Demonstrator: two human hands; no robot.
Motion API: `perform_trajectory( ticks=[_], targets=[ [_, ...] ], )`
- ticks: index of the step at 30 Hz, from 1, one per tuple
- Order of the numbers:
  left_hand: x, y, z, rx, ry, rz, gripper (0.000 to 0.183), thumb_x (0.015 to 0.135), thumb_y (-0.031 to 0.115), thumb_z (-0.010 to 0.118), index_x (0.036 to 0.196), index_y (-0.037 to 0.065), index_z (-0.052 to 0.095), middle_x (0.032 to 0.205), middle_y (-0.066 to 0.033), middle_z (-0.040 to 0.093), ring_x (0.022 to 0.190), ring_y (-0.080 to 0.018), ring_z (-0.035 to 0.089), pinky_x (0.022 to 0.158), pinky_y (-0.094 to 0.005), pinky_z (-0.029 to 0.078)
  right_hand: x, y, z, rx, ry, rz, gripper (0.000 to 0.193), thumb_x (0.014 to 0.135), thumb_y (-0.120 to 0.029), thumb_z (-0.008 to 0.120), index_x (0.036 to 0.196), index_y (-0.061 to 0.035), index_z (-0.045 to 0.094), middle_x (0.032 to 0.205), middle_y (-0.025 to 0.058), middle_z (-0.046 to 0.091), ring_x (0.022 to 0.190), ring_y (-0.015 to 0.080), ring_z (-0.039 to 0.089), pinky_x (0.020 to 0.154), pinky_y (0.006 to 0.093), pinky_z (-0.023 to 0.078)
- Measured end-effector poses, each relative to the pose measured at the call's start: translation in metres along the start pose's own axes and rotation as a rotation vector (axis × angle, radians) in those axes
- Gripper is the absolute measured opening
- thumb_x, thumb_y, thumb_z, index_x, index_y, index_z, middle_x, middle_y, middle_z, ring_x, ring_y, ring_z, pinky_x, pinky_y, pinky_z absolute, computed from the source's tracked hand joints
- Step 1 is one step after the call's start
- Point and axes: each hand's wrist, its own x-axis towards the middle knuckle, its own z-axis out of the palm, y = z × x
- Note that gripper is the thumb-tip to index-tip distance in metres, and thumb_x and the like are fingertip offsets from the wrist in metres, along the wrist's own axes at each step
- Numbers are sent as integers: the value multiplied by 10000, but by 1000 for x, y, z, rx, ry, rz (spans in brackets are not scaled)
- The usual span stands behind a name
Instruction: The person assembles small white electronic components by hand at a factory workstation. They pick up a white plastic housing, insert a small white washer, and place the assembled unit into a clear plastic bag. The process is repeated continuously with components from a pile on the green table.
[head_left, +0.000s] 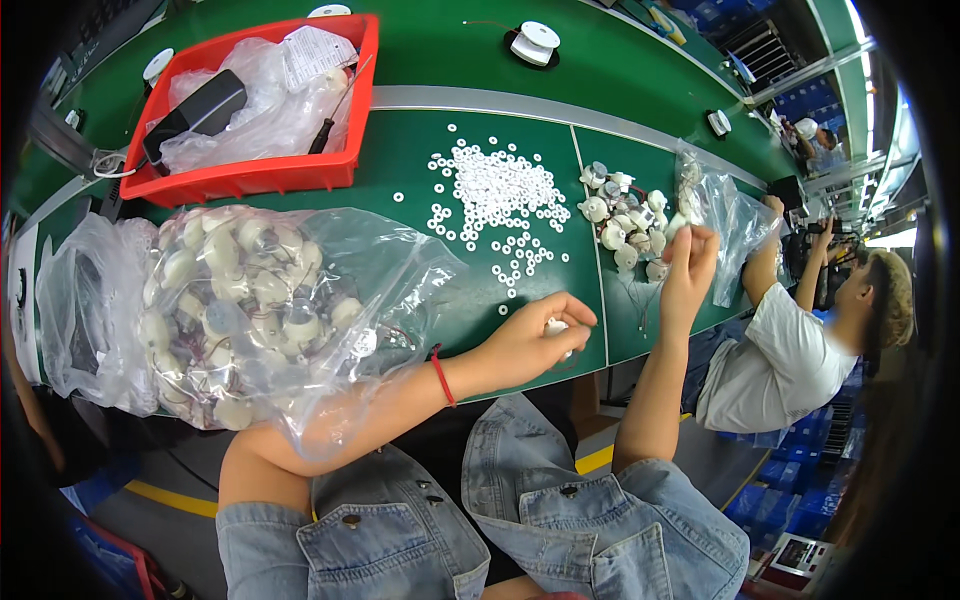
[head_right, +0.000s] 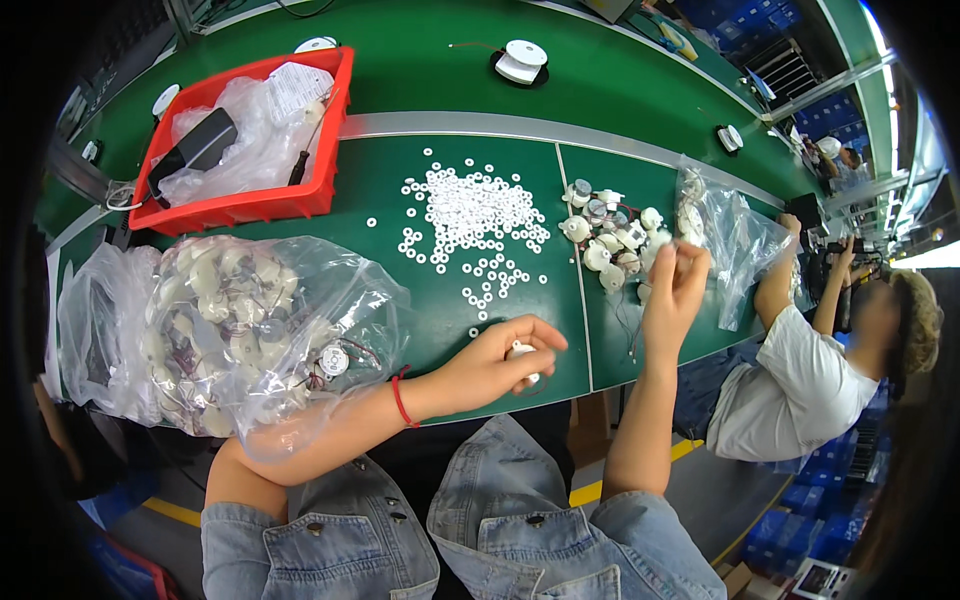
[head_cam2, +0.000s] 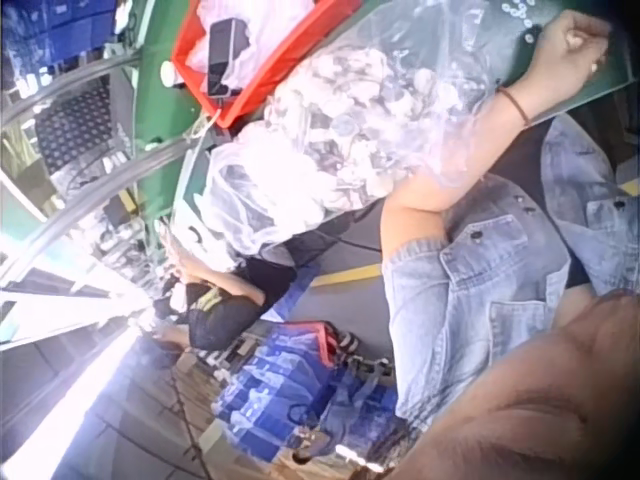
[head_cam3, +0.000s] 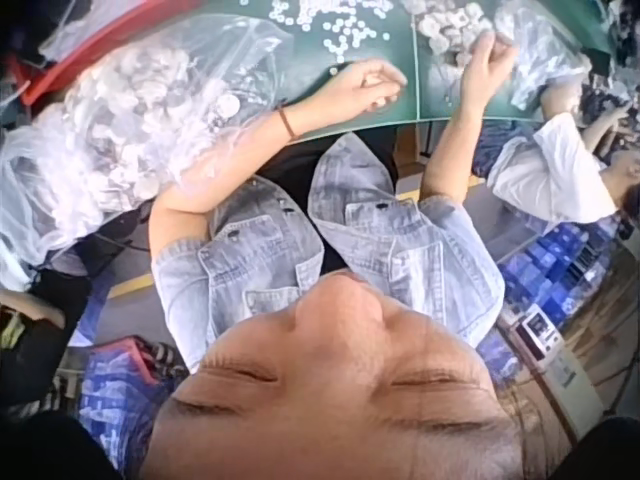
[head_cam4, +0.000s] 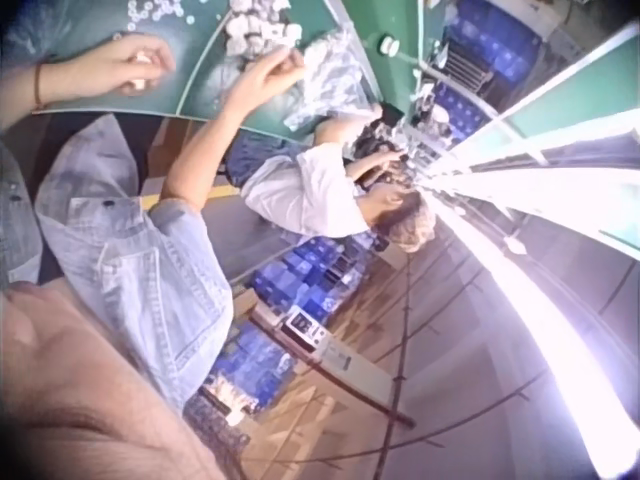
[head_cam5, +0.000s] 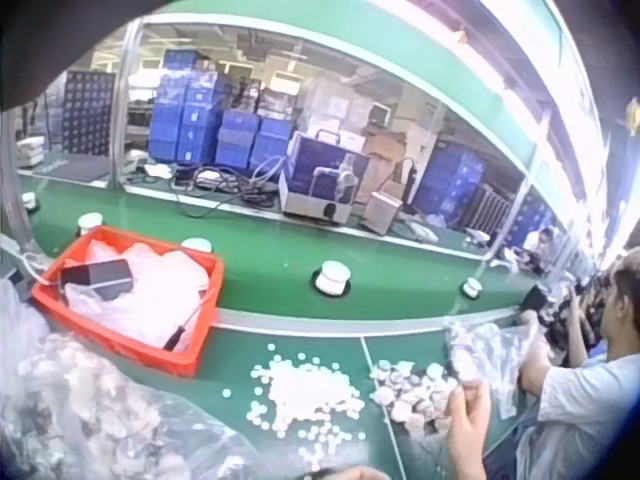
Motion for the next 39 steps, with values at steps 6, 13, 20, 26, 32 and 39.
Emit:
perform_trajectory(
  ticks=[6,13,20,26,32,39],
  targets=[
    [7,-14,-6,-86,-129,-11,441,877,-38,536,1289,60,410,1210,-99,560,1054,-154,558,868,-312,493,52,55,-2,-707,-18,4,309,926,-313,660,931,-4,654,825,111,598,785,240,549,740,354,443],
    [5,-9,-4,17,-145,115,401,969,64,584,1320,58,391,1175,-95,598,961,-117,595,758,-274,524,-4,-31,6,-740,15,-152,261,911,-256,669,1041,-30,654,940,110,584,877,258,516,790,352,413],
    [1,-8,1,320,180,293,561,909,-10,626,1385,57,337,1088,-116,649,937,-164,643,779,-297,523,-89,-92,24,-195,-532,88,495,679,-146,849,1097,-24,614,1001,71,566,828,168,530,695,287,415],
    [2,-8,7,331,267,398,672,841,-57,627,1429,62,324,1034,-126,674,918,-185,668,780,-300,524,-98,-86,33,-122,-400,135,408,730,-66,814,1087,-29,620,1030,103,595,828,175,542,750,298,439],
    [2,-7,2,443,161,481,603,849,-33,632,1405,78,425,920,-86,652,729,-133,615,651,-275,494,-100,-82,26,484,-381,268,429,786,-42,776,1154,12,563,1181,171,621,1035,217,612,942,335,459],
    [-3,-2,6,432,38,365,571,918,18,600,1438,53,367,780,-83,633,587,-119,576,545,-290,446,-89,-75,16,653,-345,399,455,801,5,755,1201,37,539,1156,160,624,1060,207,612,971,344,476]
  ],
)
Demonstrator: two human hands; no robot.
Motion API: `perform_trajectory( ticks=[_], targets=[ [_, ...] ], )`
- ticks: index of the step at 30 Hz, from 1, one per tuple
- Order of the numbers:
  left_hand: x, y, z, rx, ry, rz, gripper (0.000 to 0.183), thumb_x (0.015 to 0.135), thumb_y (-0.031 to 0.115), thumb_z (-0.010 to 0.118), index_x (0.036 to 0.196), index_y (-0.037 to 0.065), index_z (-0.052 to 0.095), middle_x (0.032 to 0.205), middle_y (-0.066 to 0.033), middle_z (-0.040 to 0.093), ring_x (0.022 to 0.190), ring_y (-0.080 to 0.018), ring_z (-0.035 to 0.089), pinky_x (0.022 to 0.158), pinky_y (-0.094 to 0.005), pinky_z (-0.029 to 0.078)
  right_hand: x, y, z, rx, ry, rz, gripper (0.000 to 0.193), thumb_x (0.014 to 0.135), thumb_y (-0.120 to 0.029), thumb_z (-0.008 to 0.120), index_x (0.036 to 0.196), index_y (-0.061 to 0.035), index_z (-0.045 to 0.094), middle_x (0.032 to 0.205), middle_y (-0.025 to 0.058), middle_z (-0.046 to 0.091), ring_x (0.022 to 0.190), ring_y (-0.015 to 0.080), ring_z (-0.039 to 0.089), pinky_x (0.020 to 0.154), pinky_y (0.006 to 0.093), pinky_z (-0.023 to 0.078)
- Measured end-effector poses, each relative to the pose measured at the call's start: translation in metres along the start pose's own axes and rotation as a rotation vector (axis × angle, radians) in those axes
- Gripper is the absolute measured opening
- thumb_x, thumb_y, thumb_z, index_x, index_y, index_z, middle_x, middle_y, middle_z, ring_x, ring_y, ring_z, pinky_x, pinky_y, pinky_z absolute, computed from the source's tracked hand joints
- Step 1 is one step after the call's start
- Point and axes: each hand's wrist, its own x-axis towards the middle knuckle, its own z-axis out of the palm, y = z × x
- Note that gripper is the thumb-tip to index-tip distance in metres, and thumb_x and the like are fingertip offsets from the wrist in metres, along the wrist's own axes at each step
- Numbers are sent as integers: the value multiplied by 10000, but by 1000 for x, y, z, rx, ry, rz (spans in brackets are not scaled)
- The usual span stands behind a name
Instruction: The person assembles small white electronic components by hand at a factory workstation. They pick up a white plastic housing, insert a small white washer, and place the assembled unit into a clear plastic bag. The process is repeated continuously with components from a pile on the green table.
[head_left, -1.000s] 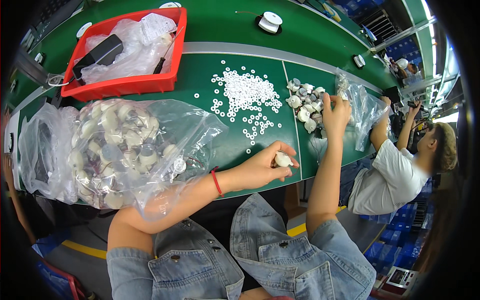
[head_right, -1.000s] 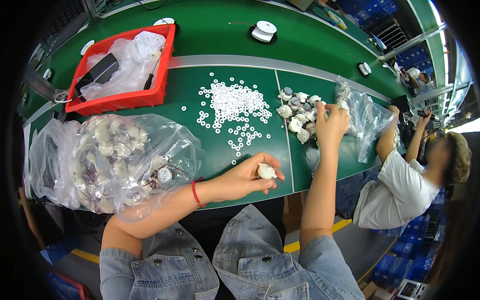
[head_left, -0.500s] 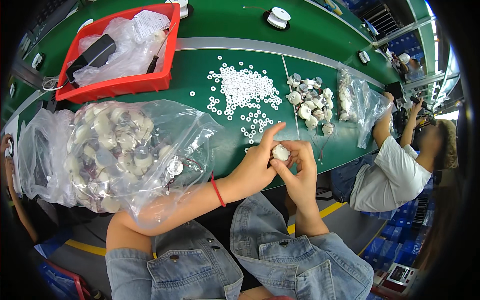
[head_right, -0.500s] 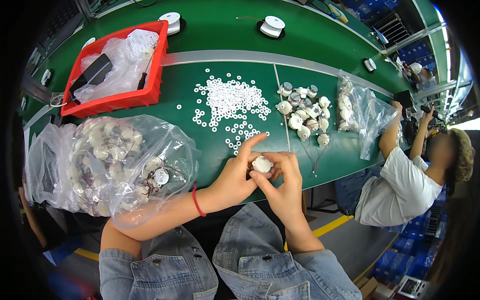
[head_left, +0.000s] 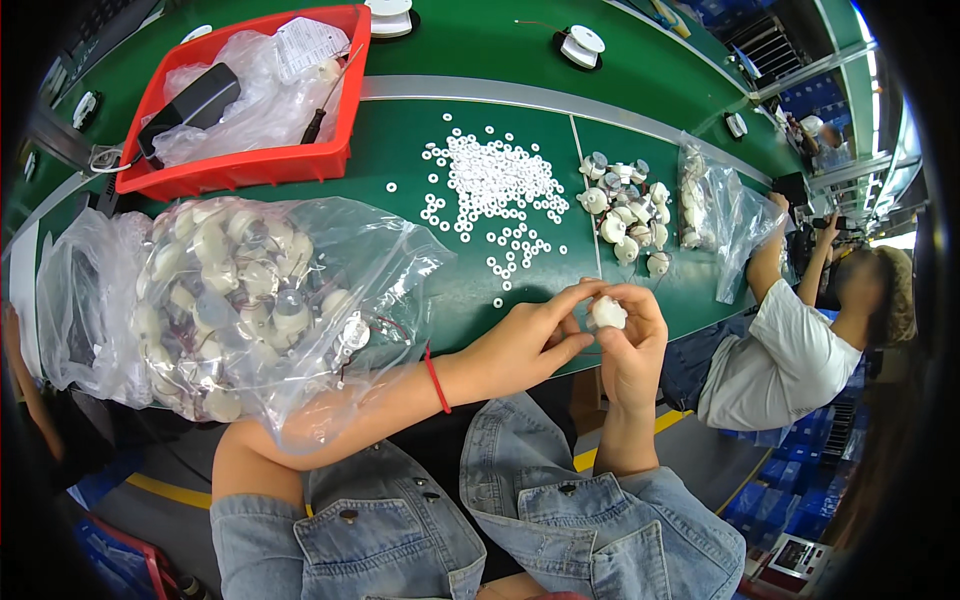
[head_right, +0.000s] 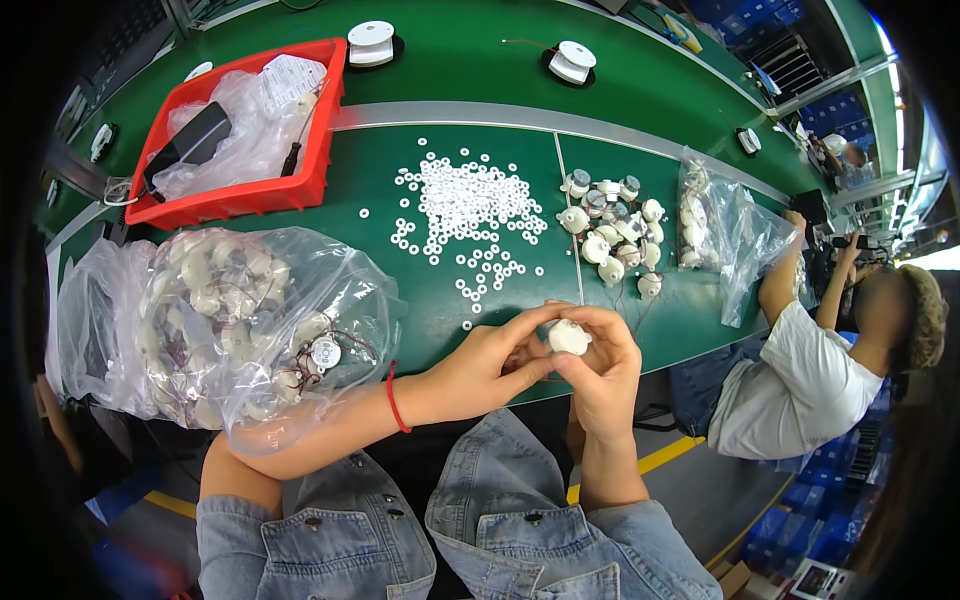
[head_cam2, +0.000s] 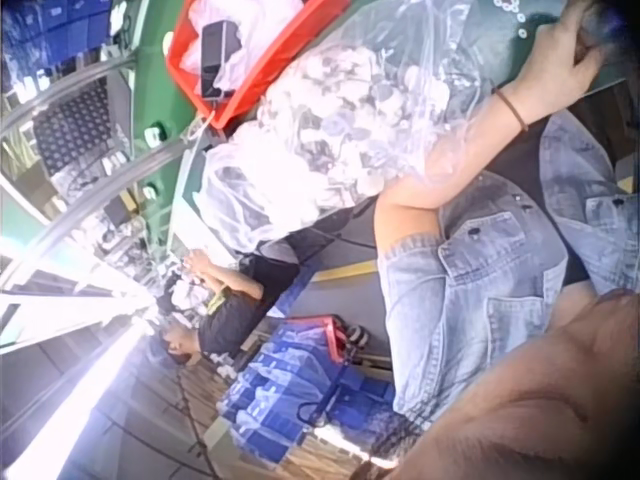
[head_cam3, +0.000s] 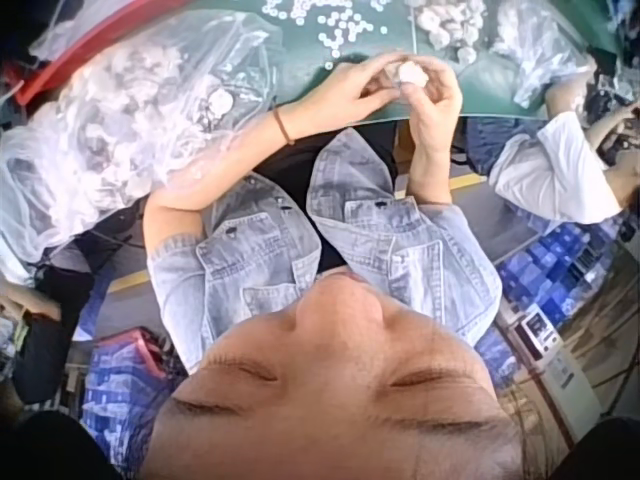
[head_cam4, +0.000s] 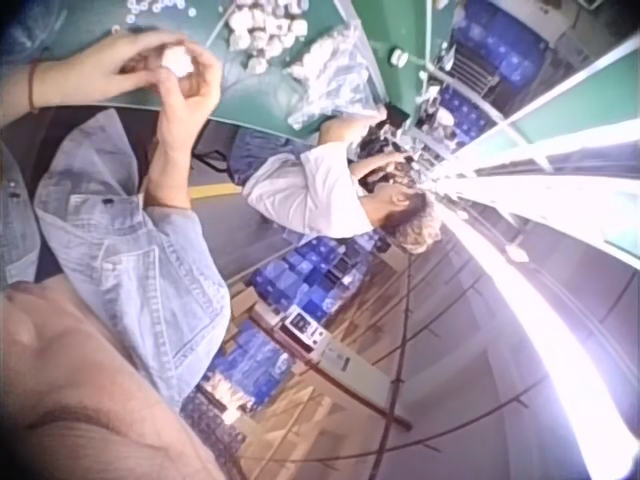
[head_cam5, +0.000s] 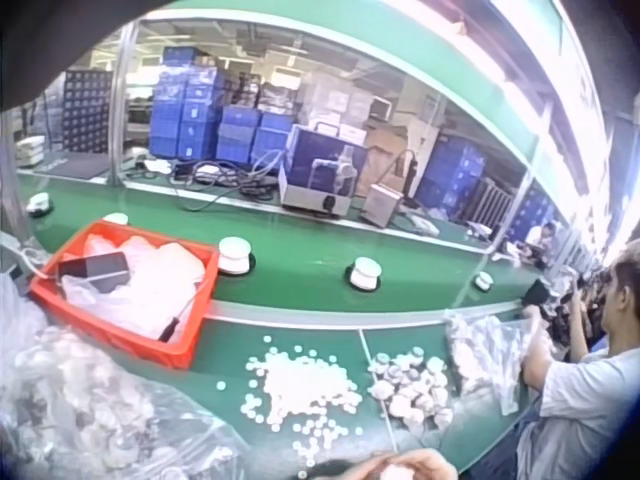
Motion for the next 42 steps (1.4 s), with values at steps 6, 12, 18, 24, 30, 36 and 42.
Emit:
perform_trajectory(
  ticks=[6,12,18,24,30,36,42],
  targets=[
    [0,-4,1,-92,39,-80,503,913,-19,604,1372,28,406,999,-83,662,853,-102,636,679,-269,516,2,9,8,-378,77,-130,493,730,54,795,1159,43,553,1088,85,551,1031,163,572,951,297,453],
    [2,-11,2,-162,100,-118,417,917,-14,608,1305,-3,456,1133,-117,653,1027,-132,643,803,-264,533,2,17,7,-431,125,-92,430,728,18,814,1095,39,590,1035,83,586,959,150,565,858,274,450],
    [1,-16,1,-68,106,-139,435,939,21,603,1349,-25,464,1029,-93,667,897,-100,646,752,-259,535,8,12,5,-790,95,-240,355,769,-47,798,1065,45,627,987,97,622,926,162,587,810,285,464],
    [0,-5,1,-196,59,-189,472,953,49,606,1388,-19,436,947,-91,670,737,-101,633,635,-245,521,7,17,11,-475,202,-168,284,917,-66,647,1173,43,590,1059,107,640,910,145,587,824,290,476],
    [-1,-2,0,-92,-64,-248,167,937,77,630,1066,-28,619,809,-90,663,699,-110,629,609,-267,515,17,21,-7,-534,166,-44,408,1015,-113,489,1396,27,461,1147,95,617,902,97,545,799,243,448],
    [-3,-18,2,211,-5,8,185,916,116,646,1022,-35,627,826,-140,669,735,-243,658,671,-349,520,30,43,-27,-517,10,-74,310,1017,-120,488,1299,7,473,1123,78,540,945,103,500,839,250,416],
    [-3,-19,-1,263,60,52,177,921,112,619,1031,-27,625,895,-160,652,821,-300,654,735,-380,519,41,36,-33,-133,-50,107,228,1032,-211,511,1167,-27,507,849,7,534,560,41,346,492,218,278]
  ],
)
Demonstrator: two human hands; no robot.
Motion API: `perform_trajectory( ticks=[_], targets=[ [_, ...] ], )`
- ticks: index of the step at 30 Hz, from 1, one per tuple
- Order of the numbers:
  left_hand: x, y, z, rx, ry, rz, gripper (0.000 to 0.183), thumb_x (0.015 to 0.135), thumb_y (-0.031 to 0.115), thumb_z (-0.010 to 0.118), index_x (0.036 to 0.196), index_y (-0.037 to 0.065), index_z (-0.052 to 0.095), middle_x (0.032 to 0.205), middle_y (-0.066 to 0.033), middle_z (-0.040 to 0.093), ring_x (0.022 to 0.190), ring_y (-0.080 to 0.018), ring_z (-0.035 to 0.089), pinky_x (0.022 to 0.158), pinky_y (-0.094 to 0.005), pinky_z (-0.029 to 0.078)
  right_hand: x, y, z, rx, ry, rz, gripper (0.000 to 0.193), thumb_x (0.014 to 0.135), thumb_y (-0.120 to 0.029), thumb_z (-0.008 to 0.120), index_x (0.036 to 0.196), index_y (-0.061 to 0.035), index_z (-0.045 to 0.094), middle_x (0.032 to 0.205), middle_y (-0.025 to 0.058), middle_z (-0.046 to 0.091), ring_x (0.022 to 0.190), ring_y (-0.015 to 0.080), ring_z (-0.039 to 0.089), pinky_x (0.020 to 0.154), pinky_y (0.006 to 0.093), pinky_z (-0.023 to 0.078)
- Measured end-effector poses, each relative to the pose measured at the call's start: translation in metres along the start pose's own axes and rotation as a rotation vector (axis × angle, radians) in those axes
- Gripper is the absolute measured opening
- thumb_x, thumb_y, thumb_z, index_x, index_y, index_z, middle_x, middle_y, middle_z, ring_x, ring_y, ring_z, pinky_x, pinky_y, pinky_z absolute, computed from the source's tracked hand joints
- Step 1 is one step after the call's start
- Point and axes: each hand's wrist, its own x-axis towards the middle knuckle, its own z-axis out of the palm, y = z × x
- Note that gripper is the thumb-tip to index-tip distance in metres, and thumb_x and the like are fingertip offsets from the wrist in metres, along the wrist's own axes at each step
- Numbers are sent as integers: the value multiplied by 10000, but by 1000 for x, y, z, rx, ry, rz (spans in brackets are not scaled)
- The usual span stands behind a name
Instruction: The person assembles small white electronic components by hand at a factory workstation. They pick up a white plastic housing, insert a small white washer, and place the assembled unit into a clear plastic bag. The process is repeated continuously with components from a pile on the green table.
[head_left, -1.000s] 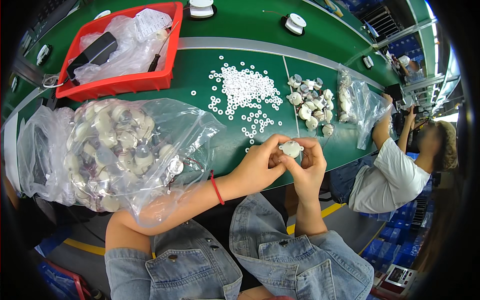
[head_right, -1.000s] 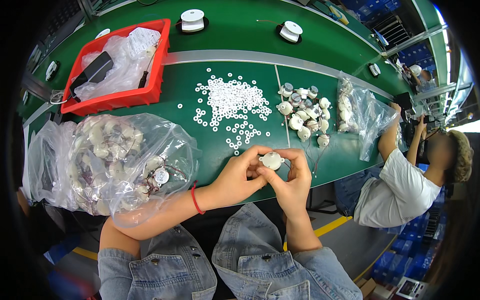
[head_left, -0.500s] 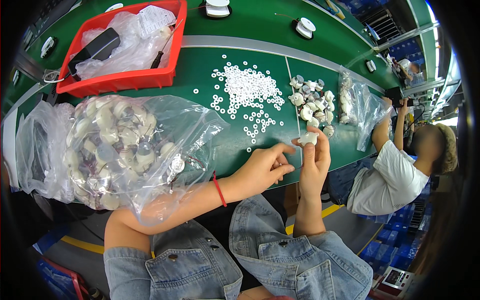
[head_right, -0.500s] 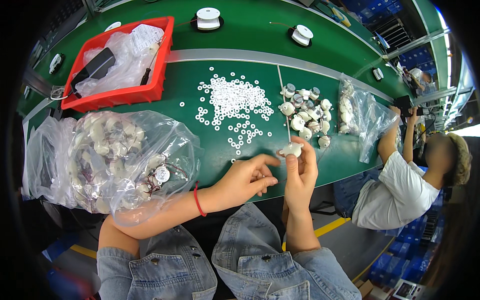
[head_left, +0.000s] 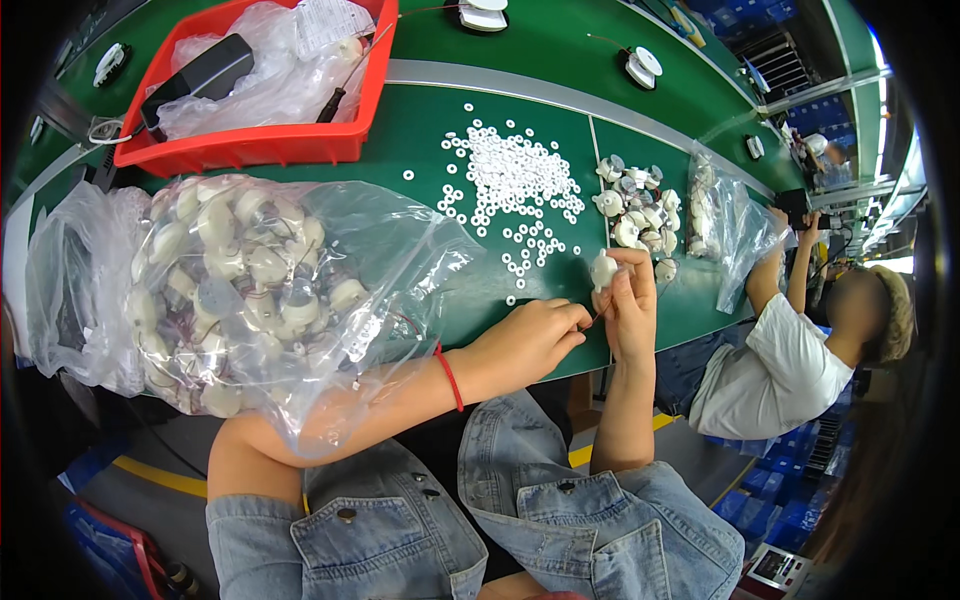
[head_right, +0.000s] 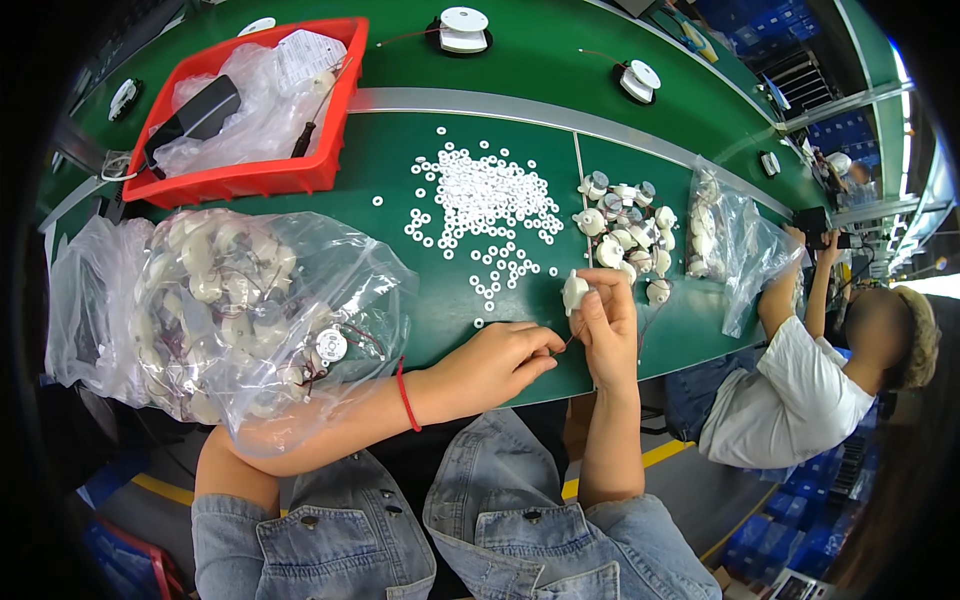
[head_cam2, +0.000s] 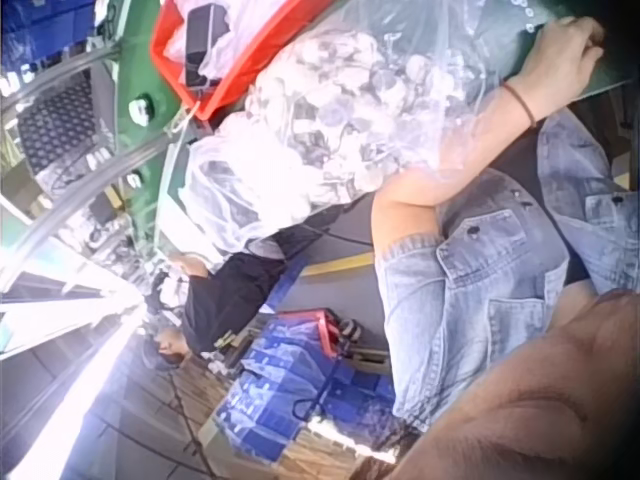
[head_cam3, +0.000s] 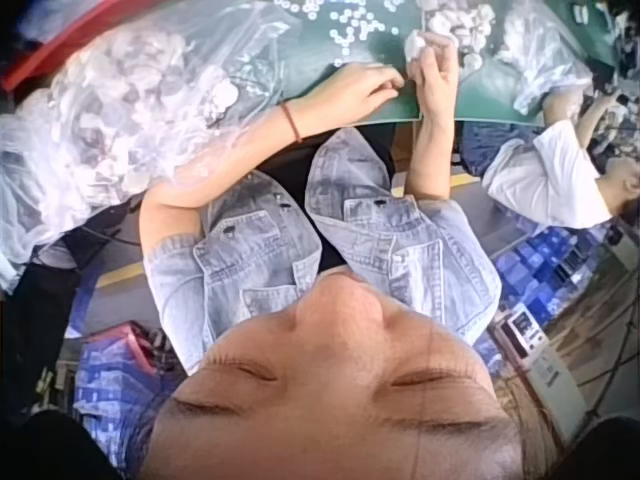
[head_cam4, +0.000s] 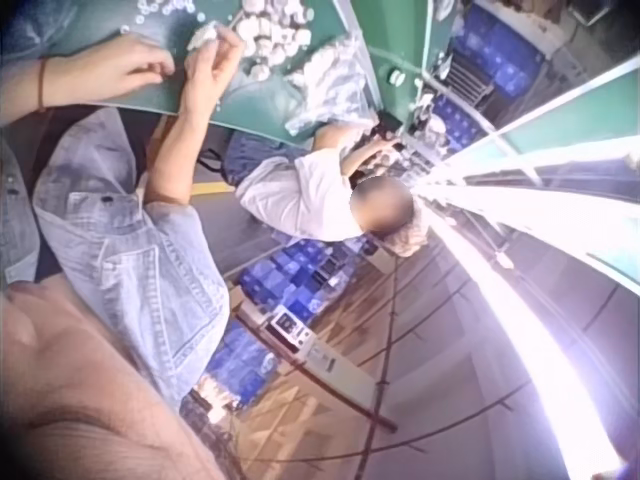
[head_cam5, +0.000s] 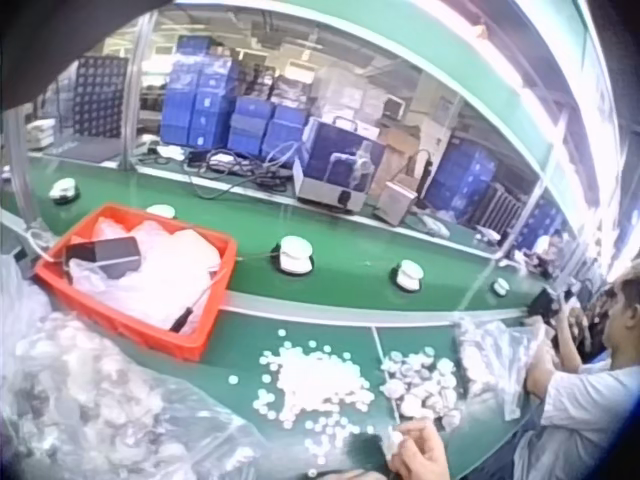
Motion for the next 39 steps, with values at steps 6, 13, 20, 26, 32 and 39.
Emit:
perform_trajectory(
  ticks=[6,13,20,26,32,39],
  targets=[
    [0,-2,3,-16,1,46,170,926,116,604,1037,-10,626,942,-167,648,850,-325,652,745,-395,520,-8,0,26,290,-8,97,312,1055,-318,444,1140,-28,522,877,21,556,599,56,383,527,209,327],
    [1,3,0,30,-3,32,164,916,114,608,1011,-8,663,952,-174,662,863,-340,659,754,-405,529,-10,-11,19,185,-81,46,255,1044,-254,467,1073,-17,557,946,46,549,732,83,484,609,207,392],
    [1,3,0,49,-1,48,175,901,104,625,1007,-20,688,927,-187,679,823,-351,668,732,-412,536,-16,-25,24,-348,-143,-171,235,1000,-195,553,1085,13,619,935,39,525,797,91,497,654,223,401],
    [2,1,0,0,8,35,160,907,90,611,1000,-22,679,919,-196,677,813,-362,665,724,-423,531,-18,-26,31,-246,-69,-117,225,986,-147,585,1118,34,599,934,20,542,808,73,509,648,207,409],
    [1,-2,1,54,-21,41,176,923,112,595,994,-26,677,912,-190,677,830,-348,668,739,-414,529,-14,-30,20,-259,-147,149,188,999,-164,575,1079,6,562,841,9,585,726,46,530,596,185,412],
    [2,4,-1,28,16,-47,226,925,142,596,1082,-13,647,920,-181,682,851,-336,668,761,-420,528,3,-7,9,-228,101,34,196,1012,-198,564,1055,-8,559,861,-5,566,743,38,488,615,188,376]
  ],
)
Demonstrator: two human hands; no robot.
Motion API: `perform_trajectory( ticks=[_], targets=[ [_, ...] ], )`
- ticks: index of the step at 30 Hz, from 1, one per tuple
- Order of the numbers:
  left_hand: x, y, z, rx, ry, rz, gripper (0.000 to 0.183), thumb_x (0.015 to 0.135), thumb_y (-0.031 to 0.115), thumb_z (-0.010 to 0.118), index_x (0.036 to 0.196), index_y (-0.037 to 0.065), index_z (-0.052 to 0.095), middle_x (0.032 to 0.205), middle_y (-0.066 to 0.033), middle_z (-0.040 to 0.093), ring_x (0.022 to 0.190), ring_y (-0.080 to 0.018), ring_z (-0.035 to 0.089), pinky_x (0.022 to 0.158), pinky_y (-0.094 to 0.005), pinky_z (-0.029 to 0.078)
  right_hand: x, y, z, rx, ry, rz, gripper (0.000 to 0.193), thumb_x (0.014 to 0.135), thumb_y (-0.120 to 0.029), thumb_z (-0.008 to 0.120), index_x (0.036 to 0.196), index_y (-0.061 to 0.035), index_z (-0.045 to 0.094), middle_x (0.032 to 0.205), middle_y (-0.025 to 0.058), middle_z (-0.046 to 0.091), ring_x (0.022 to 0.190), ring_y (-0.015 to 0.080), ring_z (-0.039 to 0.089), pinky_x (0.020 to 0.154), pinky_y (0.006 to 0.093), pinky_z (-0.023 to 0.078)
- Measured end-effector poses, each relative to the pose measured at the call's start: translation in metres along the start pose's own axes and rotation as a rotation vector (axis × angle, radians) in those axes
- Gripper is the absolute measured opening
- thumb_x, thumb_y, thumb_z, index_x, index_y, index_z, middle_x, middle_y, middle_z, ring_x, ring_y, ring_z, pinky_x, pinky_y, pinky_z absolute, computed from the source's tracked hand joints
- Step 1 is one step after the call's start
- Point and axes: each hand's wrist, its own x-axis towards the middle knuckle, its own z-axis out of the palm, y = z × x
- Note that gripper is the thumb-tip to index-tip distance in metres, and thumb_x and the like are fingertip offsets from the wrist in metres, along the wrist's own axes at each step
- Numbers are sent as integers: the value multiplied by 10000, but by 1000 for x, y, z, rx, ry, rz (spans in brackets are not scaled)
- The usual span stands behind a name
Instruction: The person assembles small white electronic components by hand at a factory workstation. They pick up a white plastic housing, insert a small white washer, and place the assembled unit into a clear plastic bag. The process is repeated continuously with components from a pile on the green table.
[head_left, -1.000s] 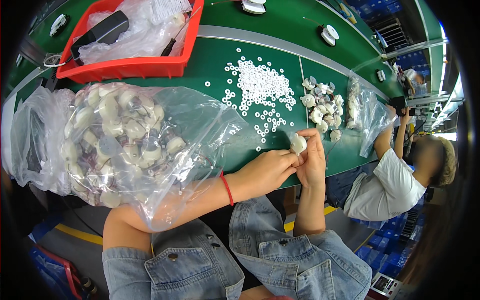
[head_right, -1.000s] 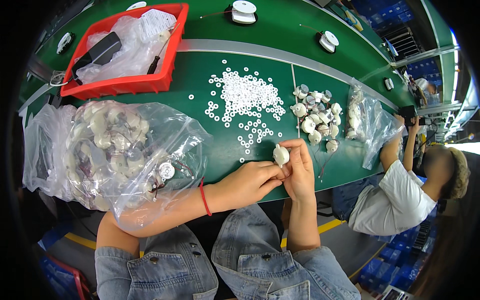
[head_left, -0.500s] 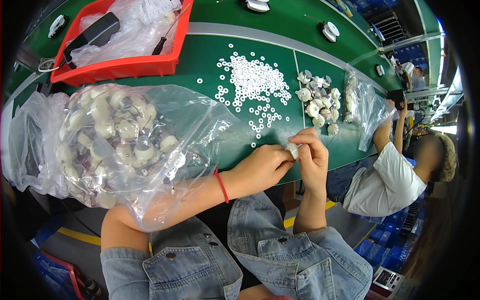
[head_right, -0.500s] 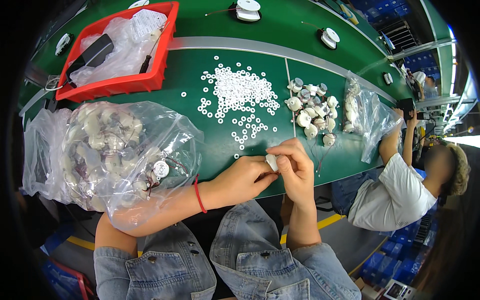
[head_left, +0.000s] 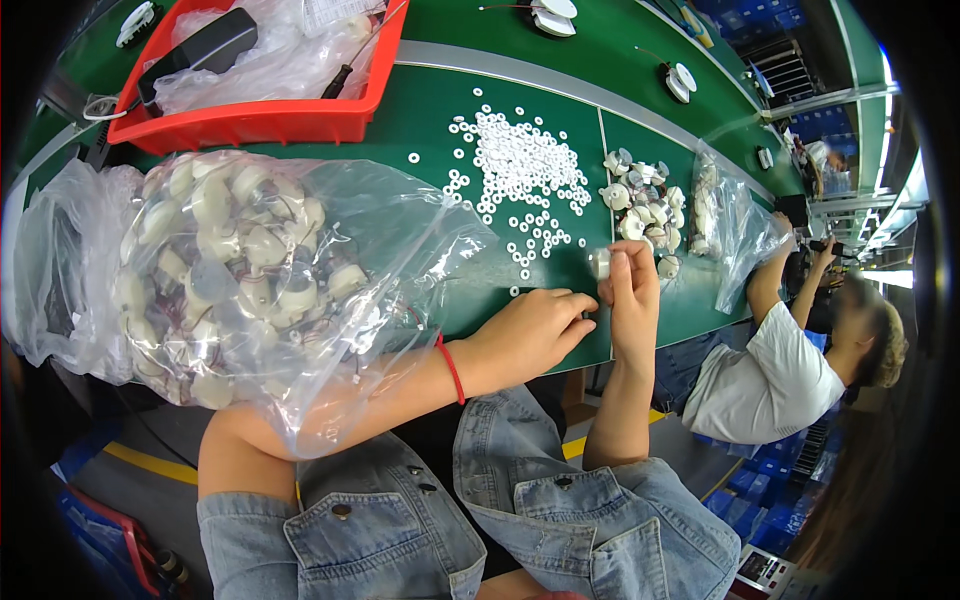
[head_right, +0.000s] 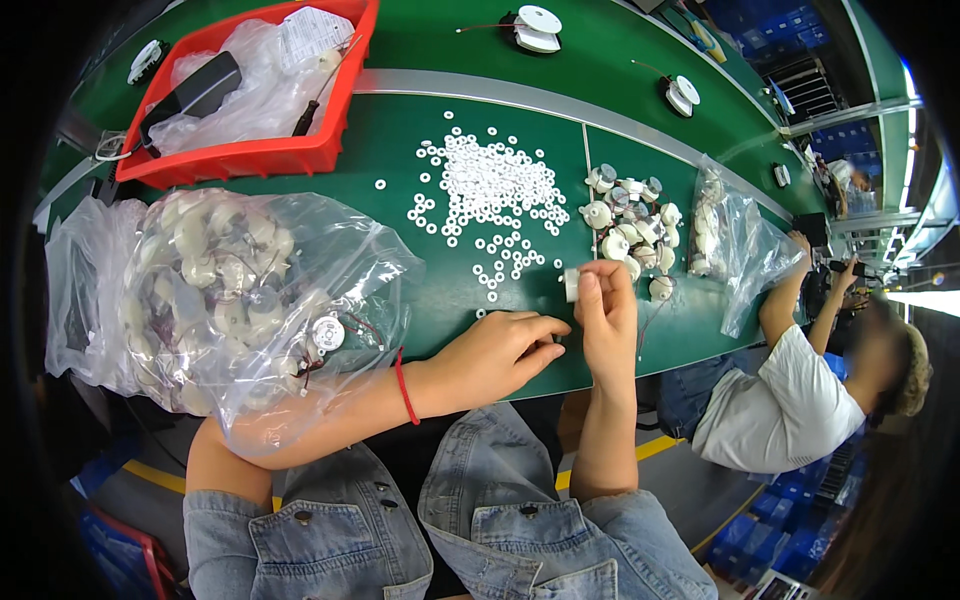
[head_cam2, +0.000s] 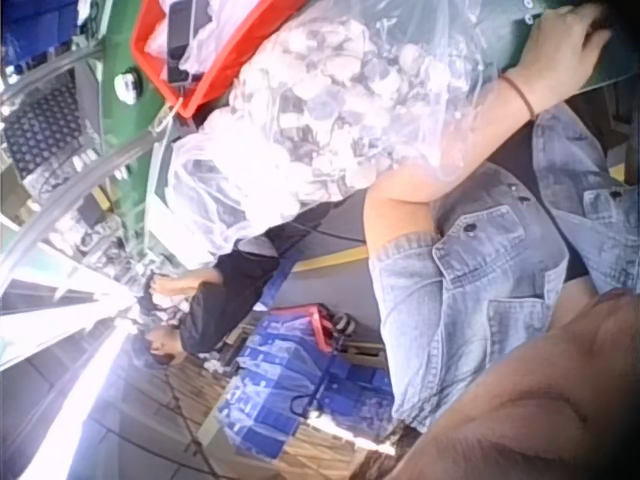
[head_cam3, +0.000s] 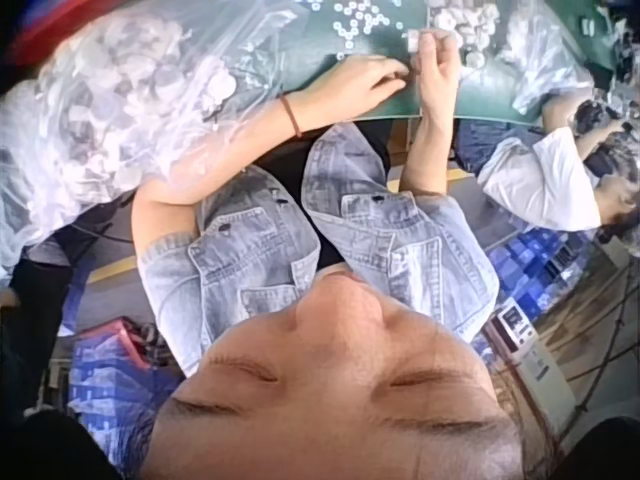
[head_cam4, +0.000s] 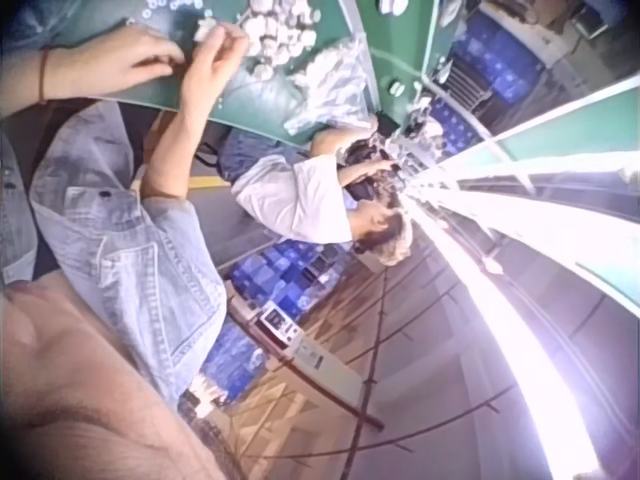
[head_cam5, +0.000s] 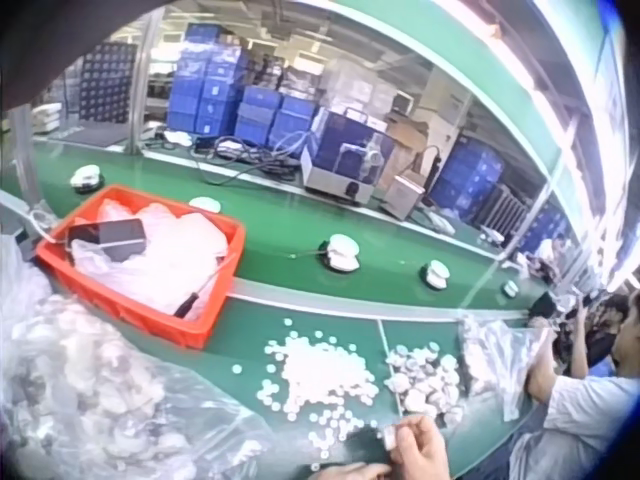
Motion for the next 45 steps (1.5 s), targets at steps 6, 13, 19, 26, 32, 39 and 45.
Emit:
perform_trajectory(
  ticks=[6,13,19,26,32,39,45],
  targets=[
    [-3,-8,4,44,-22,26,224,934,143,567,1076,-12,645,934,-180,681,873,-341,668,782,-431,526,21,8,4,-264,86,-143,186,1015,-195,559,1071,-19,578,782,-56,509,640,11,394,551,188,306],
    [-3,-8,3,57,-81,5,218,934,133,548,1042,-23,655,958,-180,680,873,-361,664,787,-437,527,25,7,3,-368,74,-144,184,984,-180,620,1016,-4,576,824,-13,593,731,41,511,645,198,399],
    [-3,-9,4,68,-76,31,212,932,127,546,1024,-29,657,947,-183,677,854,-369,663,777,-442,529,27,6,4,-400,47,-167,174,981,-170,623,995,-1,581,790,-18,587,692,35,486,606,200,374],
    [-4,-9,3,82,-63,41,197,927,116,553,1011,-26,660,919,-181,672,831,-371,661,763,-453,527,27,5,4,-406,28,-165,150,981,-146,618,995,-3,576,770,-28,572,670,25,467,584,191,351],
    [-4,-8,3,81,-82,31,191,923,115,561,1005,-24,664,924,-181,673,834,-373,660,764,-456,524,27,4,5,-401,18,-166,146,980,-140,618,993,-3,568,746,-40,541,653,19,443,566,191,330],
    [-5,-8,2,82,-89,30,194,926,117,558,1013,-19,666,923,-176,671,833,-372,659,764,-455,523,28,4,1,-480,9,-167,165,980,-146,618,997,6,556,705,-48,454,620,24,392,536,206,305],
    [-4,-7,3,124,-99,35,192,925,119,559,1012,-13,666,914,-170,668,825,-368,659,759,-454,523,34,-10,-3,-762,-135,-204,183,977,-120,595,1005,-3,457,691,81,519,585,149,454,548,309,376]
  ],
)
